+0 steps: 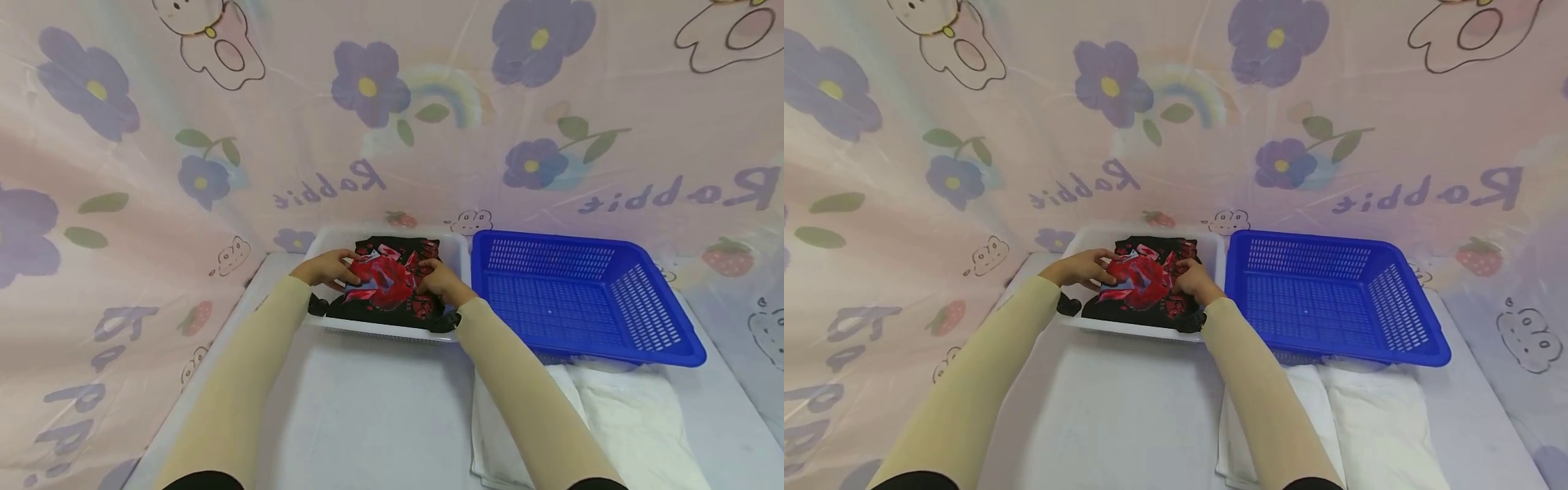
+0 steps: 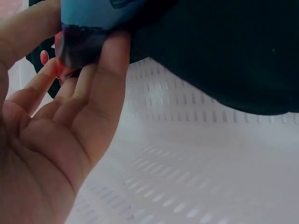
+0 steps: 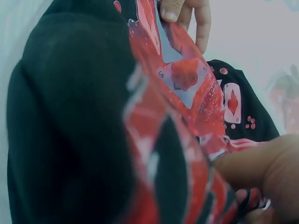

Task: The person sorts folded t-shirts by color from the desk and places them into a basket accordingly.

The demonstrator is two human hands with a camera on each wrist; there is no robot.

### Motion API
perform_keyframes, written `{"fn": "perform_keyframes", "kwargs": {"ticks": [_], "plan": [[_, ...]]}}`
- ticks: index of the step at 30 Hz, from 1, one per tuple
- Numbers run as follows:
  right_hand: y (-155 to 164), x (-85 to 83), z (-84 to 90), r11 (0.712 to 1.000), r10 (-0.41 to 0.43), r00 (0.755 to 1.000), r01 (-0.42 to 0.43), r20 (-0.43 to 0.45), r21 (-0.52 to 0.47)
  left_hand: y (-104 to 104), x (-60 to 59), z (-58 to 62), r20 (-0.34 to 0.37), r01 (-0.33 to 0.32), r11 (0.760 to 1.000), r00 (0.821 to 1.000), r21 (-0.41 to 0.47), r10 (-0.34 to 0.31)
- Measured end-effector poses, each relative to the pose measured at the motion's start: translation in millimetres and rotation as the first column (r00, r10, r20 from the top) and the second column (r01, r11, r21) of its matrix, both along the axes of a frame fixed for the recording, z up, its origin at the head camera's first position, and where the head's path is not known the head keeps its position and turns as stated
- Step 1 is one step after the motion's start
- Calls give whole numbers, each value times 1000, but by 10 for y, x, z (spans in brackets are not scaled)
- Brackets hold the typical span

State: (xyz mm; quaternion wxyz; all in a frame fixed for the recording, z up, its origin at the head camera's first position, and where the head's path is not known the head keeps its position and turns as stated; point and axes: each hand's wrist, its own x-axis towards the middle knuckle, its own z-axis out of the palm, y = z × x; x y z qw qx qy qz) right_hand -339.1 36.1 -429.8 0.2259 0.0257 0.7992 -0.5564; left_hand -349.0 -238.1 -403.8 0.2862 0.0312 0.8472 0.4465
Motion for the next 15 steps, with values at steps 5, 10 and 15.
{"fn": "perform_keyframes", "kwargs": {"ticks": [5, 10, 15], "plan": [[-19, 27, 4, 1000, -8, 1000, 8, 16, 18, 7, 18, 18, 37, 1, 1000, 999, -18, 0], [-32, 32, 16, 999, 13, 999, -14, 29, 33, 10, 20, 37, 57, 10, 999, 998, -41, -8], [-15, 25, 65, 999, 16, 999, -17, 38, 27, 20, 22, 101, 20, 4, 998, 1000, -56, -3]]}}
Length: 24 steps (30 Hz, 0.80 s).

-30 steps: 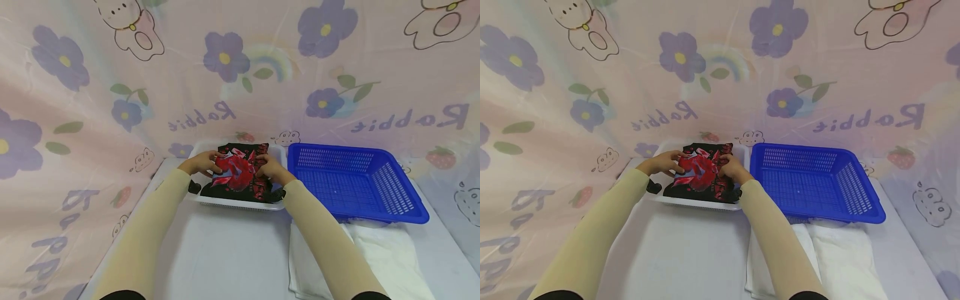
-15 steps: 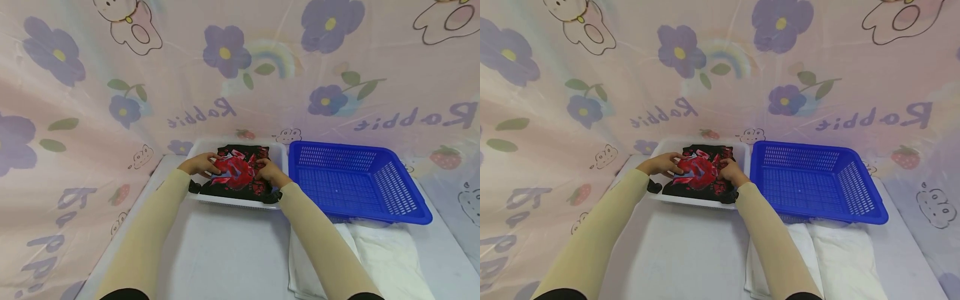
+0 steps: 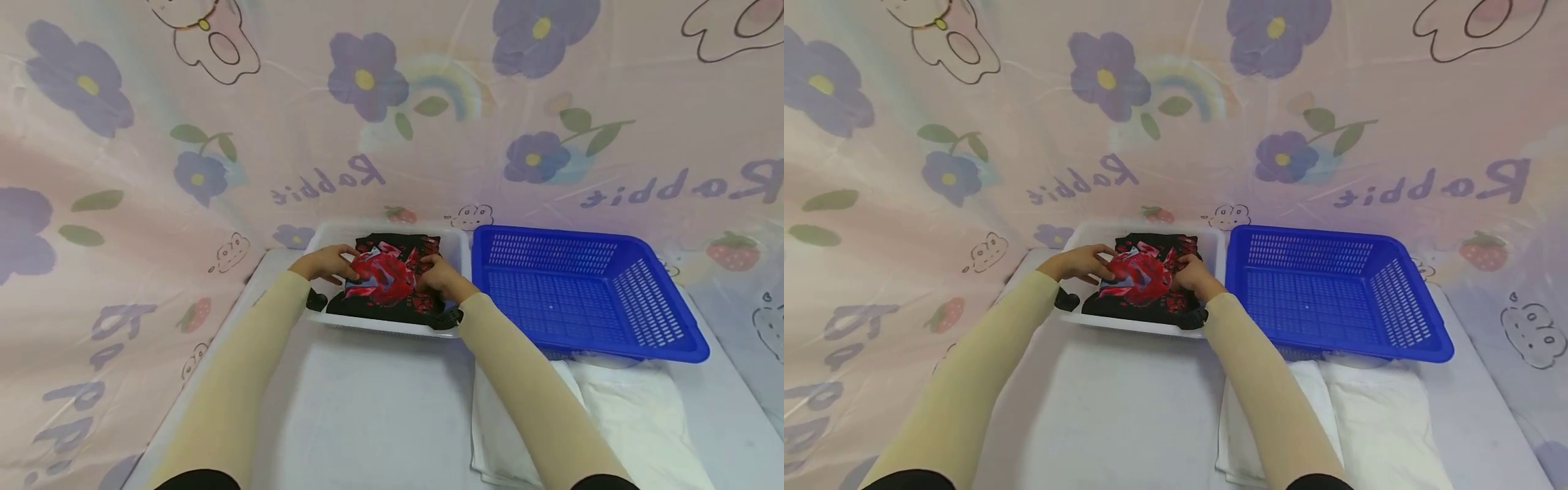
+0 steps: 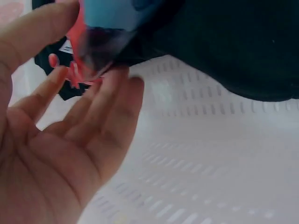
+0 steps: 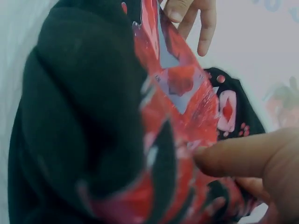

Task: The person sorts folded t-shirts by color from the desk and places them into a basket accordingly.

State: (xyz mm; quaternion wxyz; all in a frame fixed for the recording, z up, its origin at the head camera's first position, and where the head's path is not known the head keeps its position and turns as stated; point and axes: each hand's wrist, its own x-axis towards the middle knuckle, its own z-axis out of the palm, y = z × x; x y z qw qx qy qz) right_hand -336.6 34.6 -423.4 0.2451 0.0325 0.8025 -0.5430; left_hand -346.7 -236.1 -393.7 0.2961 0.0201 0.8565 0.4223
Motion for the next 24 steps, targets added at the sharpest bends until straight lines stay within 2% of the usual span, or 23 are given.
{"fn": "perform_keyframes", "kwargs": {"ticks": [3, 6, 13, 20, 24], "plan": [[25, 38, 83, 999, 34, 999, -33, -37, 35, -9, 56, 78, -33, -8, 1000, 999, -11, 8], [67, 104, 183, 991, 110, 990, -101, -92, 91, -24, 112, 144, -57, -14, 1000, 998, -4, 14], [263, 364, 401, 958, 246, 942, -200, -229, 203, -50, 290, 247, -117, 54, 999, 992, 1, -53], [490, 718, 530, 942, 294, 917, -230, -269, 244, -14, 608, 339, -156, 119, 992, 982, 42, -111], [673, 953, 606, 935, 324, 886, -247, -332, 254, 75, 816, 370, -194, 165, 983, 970, 80, -147]]}}
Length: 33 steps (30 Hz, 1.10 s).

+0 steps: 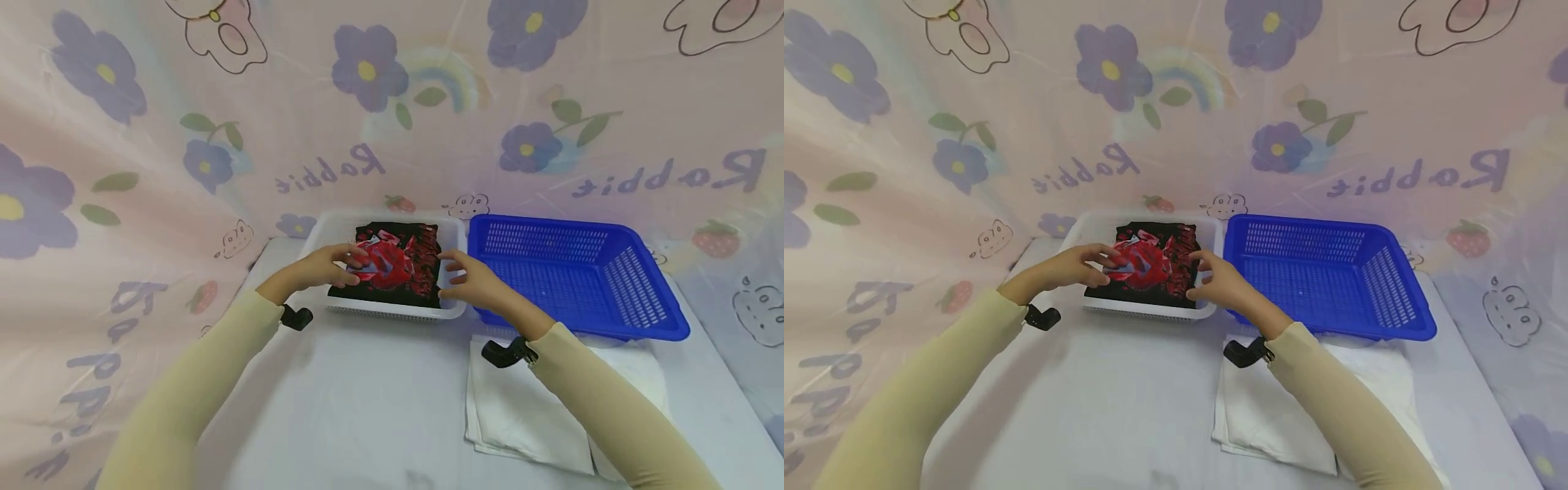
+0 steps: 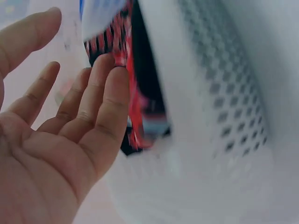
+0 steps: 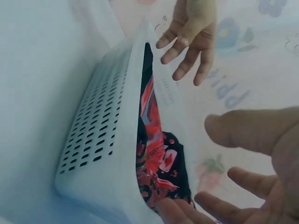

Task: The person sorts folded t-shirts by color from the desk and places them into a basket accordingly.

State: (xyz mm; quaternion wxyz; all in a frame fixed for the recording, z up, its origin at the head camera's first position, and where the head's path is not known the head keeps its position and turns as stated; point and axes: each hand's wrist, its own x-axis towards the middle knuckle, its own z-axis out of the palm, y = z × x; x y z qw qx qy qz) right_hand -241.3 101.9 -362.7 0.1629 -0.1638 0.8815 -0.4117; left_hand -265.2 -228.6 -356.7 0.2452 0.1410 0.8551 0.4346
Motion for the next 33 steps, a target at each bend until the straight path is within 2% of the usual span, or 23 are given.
{"fn": "perform_keyframes", "kwargs": {"ticks": [3, 9, 14, 18, 25, 33], "plan": [[162, 161, 36, 999, 37, 998, -37, -46, 2, 108, 156, -28, -9, 37, 998, 999, 50, -36], [552, 471, 59, 994, 105, 990, -105, -97, 0, 349, 443, -88, -7, 112, 989, 994, 91, -112], [897, 706, -44, 992, 124, 983, -124, -133, 6, 515, 626, -175, -8, 177, 976, 984, 129, -178], [1125, 904, -158, 993, 114, 981, -111, -159, 28, 621, 778, -266, 8, 201, 972, 979, 123, -204], [1455, 1228, -333, 997, 25, 982, -12, -187, 71, 846, 939, -517, 50, 180, 975, 981, 134, -188], [1665, 1416, -489, 987, -83, 990, 97, -112, 131, 1140, 1081, -797, 73, 111, 972, 989, 205, -128]]}}
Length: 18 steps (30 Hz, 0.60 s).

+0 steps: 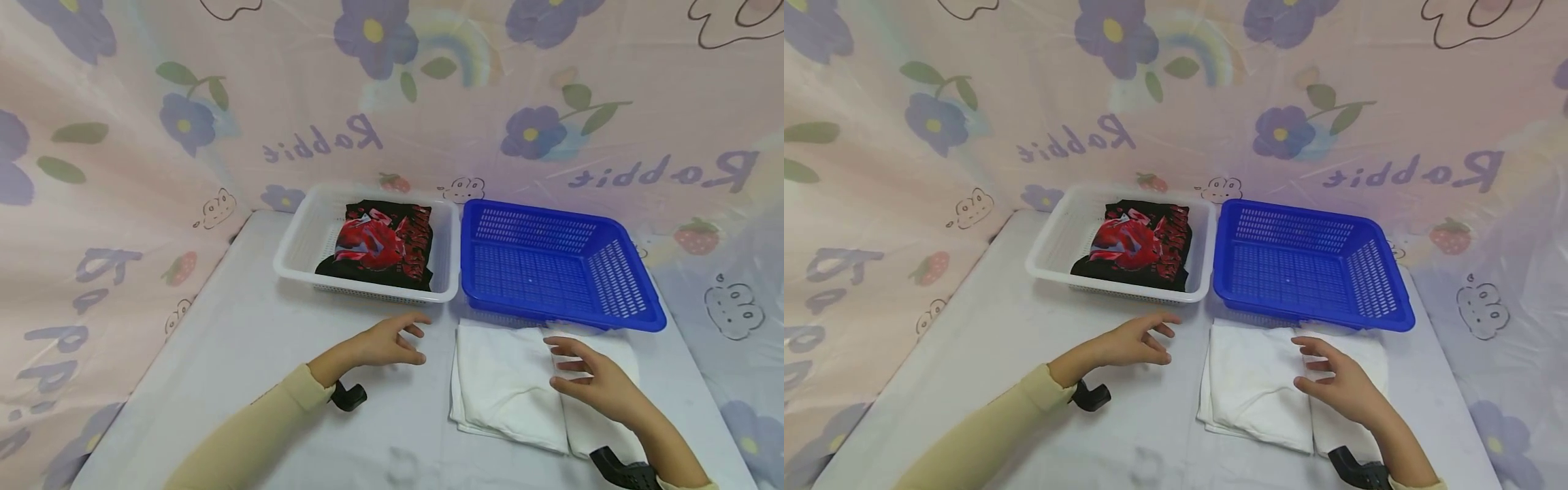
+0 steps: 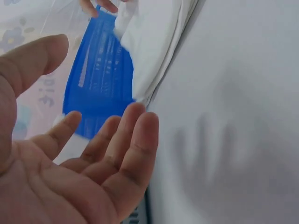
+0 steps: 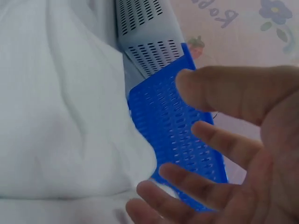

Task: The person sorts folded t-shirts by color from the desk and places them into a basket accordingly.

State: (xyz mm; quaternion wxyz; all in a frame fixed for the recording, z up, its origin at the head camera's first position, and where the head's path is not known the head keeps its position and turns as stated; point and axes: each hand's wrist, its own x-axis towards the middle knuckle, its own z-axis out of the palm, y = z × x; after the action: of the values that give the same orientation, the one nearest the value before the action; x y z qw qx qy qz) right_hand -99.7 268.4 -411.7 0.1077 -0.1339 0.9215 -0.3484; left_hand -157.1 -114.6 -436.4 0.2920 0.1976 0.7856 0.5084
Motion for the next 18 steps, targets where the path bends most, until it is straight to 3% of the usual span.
{"fn": "perform_keyframes", "kwargs": {"ticks": [9, 18], "plan": [[62, 43, -100, 998, -47, 998, 45, 45, 40, 301, 111, -129, 54, -55, 998, 997, 16, 54], [27, 17, -182, 998, -26, 999, 23, 39, 67, 475, 164, -216, 53, -97, 995, 994, 1, 97]]}}
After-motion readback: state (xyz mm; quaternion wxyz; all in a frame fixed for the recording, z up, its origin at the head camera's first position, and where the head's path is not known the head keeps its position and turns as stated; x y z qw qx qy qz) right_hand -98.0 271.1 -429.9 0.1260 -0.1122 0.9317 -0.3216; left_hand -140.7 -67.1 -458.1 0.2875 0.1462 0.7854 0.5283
